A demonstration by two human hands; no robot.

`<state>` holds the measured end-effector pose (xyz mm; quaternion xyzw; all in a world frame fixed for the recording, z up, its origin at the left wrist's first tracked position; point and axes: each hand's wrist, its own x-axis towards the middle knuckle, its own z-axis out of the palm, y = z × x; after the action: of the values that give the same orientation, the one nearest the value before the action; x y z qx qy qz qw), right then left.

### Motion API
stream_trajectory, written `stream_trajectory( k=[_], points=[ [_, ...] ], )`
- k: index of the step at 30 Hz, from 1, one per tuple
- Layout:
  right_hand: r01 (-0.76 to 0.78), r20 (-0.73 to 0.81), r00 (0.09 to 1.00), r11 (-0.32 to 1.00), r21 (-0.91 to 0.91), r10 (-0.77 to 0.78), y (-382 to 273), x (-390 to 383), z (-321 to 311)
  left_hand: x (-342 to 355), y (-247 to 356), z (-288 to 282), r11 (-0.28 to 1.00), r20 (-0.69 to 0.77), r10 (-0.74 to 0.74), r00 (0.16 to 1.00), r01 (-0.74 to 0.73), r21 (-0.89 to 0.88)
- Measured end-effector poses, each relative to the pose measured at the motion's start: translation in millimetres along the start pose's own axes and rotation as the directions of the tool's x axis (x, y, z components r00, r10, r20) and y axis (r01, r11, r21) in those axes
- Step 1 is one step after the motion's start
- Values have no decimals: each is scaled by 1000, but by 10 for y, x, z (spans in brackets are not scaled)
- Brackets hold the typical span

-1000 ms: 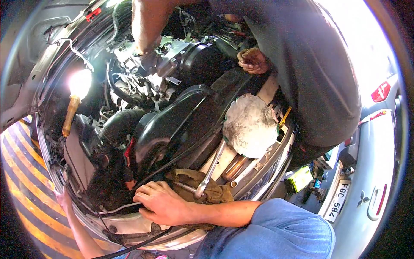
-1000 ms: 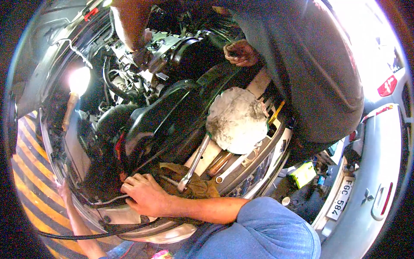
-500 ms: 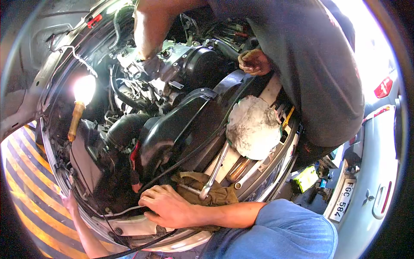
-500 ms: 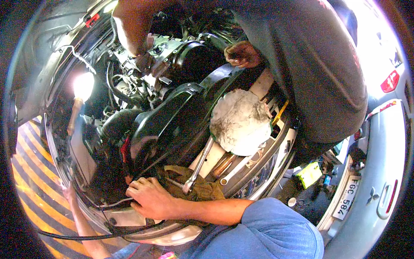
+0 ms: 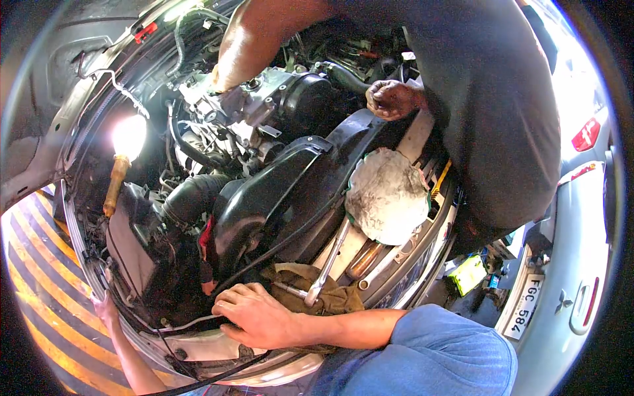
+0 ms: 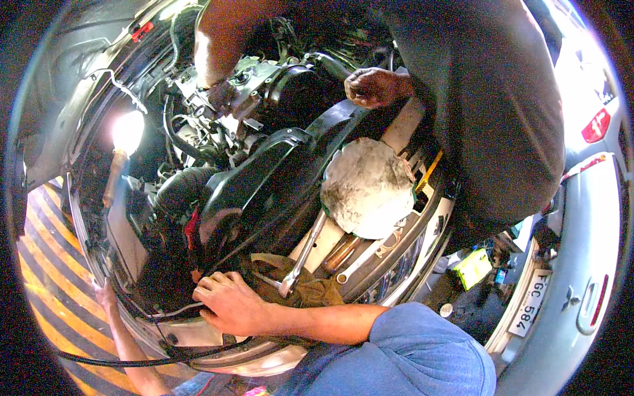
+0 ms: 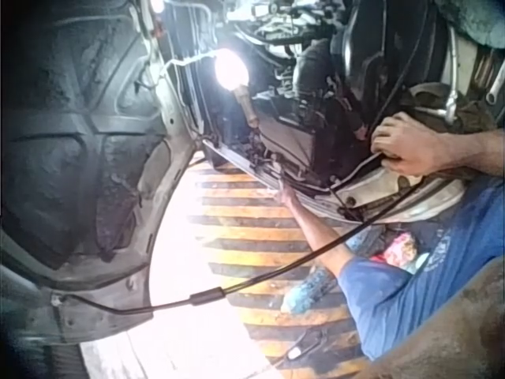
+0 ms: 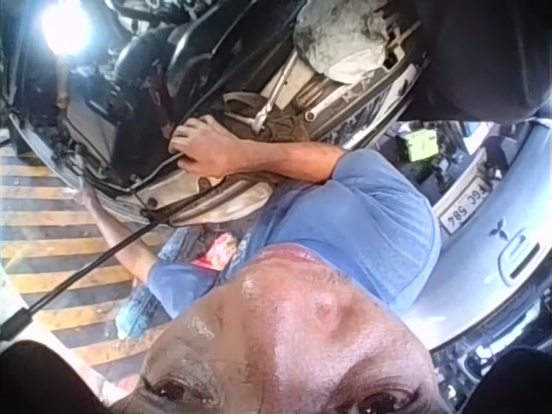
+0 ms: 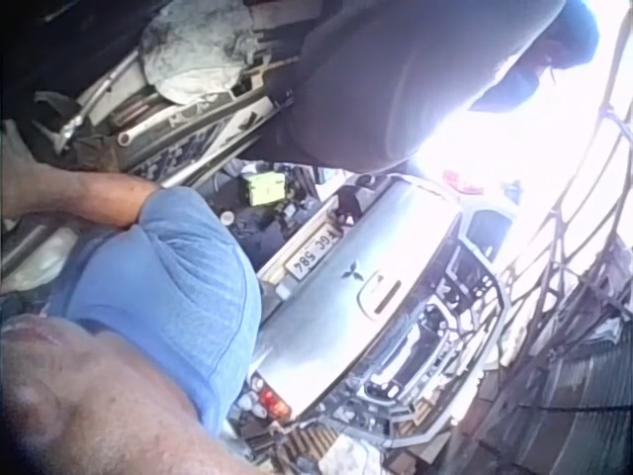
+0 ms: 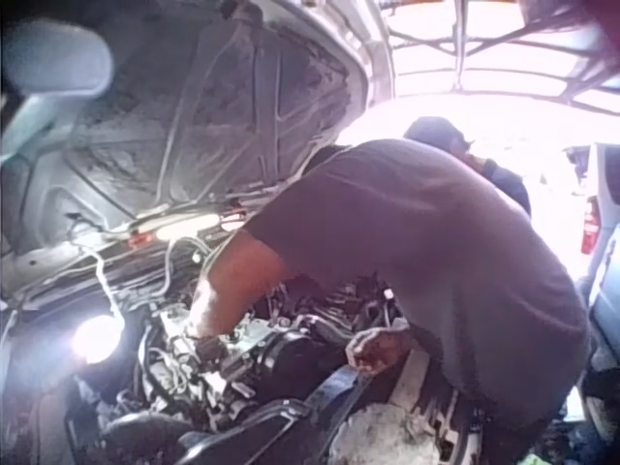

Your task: The person is seen repairing or assembling parts of a car engine in a service bay.

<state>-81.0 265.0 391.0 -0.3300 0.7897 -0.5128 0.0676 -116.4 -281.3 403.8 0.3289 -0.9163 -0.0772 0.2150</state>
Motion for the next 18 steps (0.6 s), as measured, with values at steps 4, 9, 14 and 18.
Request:
stream_trajectory(
  k=[4, 9, 14, 18],
  points=[
    [11, -37, 999, 1000, 6, -10, 22, -7, 38, -27, -20, 32, 998, -40, 60, 997, -61, -11],
    [6, -28, 1000, 1000, 8, -5, 19, -5, 48, 19, -87, 69, 998, -83, 50, 995, -47, 45],
    [10, -33, 999, 1000, -1, -10, 8, -23, 36, 45, -112, 108, 998, -108, 20, 994, -13, 60],
    [18, -29, 999, 1000, -11, -18, 26, -48, 37, 54, -25, 140, 991, -90, -71, 993, 80, 106]
  ],
)
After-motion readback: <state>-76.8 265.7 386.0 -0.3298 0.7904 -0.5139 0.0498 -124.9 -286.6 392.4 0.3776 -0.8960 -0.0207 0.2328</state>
